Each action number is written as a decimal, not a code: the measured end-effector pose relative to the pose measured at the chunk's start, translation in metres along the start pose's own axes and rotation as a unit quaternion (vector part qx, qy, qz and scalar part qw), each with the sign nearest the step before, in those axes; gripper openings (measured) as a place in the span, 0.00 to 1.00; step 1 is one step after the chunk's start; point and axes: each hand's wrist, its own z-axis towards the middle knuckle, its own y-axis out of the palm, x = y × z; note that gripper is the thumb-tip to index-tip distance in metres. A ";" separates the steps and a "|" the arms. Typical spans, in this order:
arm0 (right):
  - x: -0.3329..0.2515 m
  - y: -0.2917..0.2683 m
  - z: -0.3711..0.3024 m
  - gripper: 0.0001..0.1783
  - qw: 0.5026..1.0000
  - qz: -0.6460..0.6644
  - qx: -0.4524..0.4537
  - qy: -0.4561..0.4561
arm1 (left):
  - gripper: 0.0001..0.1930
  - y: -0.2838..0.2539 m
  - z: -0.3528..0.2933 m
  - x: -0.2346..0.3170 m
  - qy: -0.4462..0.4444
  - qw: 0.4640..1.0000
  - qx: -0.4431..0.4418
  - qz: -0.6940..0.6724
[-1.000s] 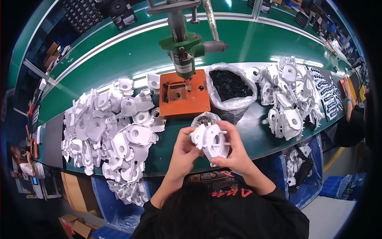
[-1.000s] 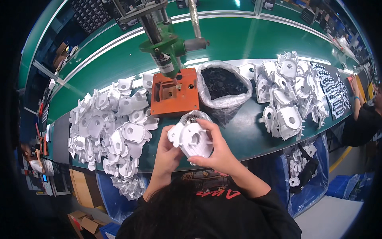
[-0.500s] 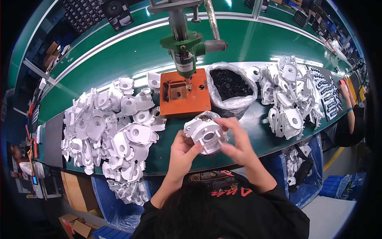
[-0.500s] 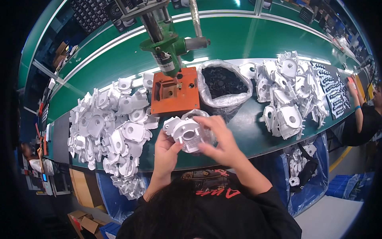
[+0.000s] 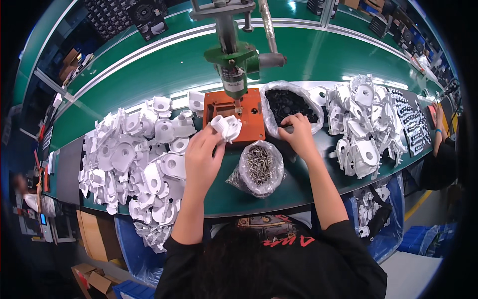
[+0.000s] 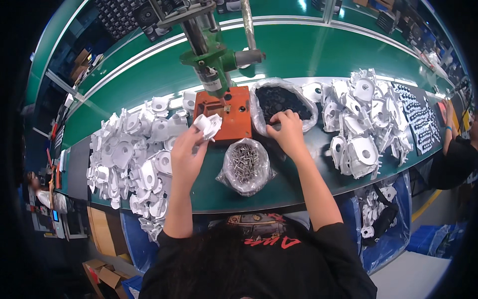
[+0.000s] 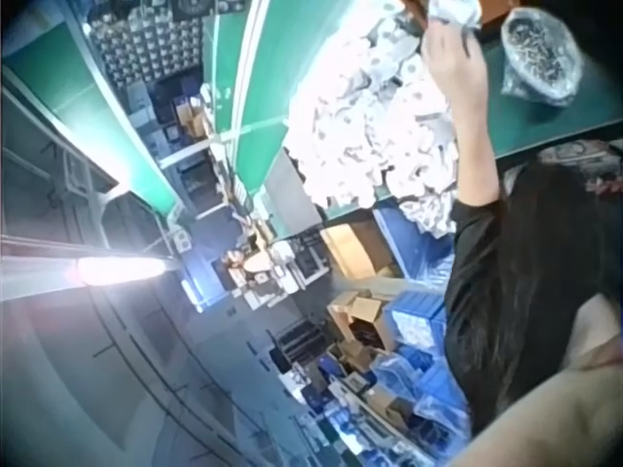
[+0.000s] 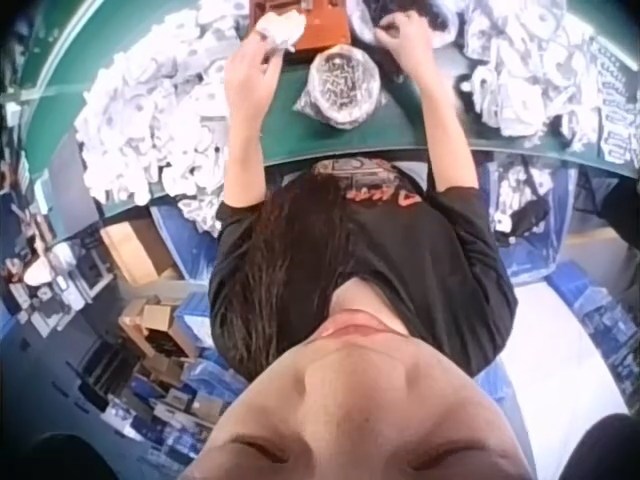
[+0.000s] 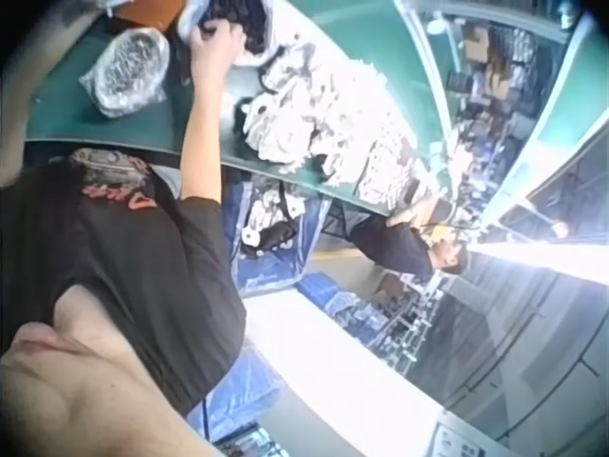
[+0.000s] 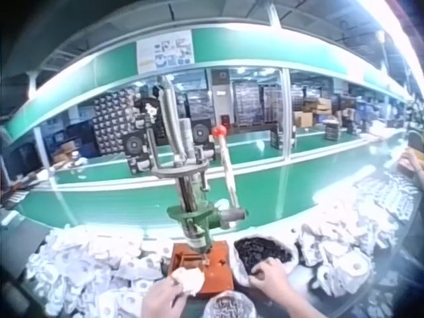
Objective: Assemble small plastic components using a manual arbor press to secure fasteners.
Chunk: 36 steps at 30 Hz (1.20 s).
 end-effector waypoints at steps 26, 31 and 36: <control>-0.001 0.004 -0.010 0.07 0.995 0.018 0.073 -0.072 | 0.09 0.043 0.038 -0.026 0.021 0.993 -0.076 0.085; 0.001 0.009 -0.010 0.06 0.987 0.067 0.126 -0.072 | 0.10 0.052 0.033 -0.035 0.032 0.992 -0.087 0.082; -0.007 0.006 -0.010 0.05 0.980 0.114 0.156 -0.039 | 0.11 0.050 0.032 -0.038 0.030 0.993 -0.084 0.077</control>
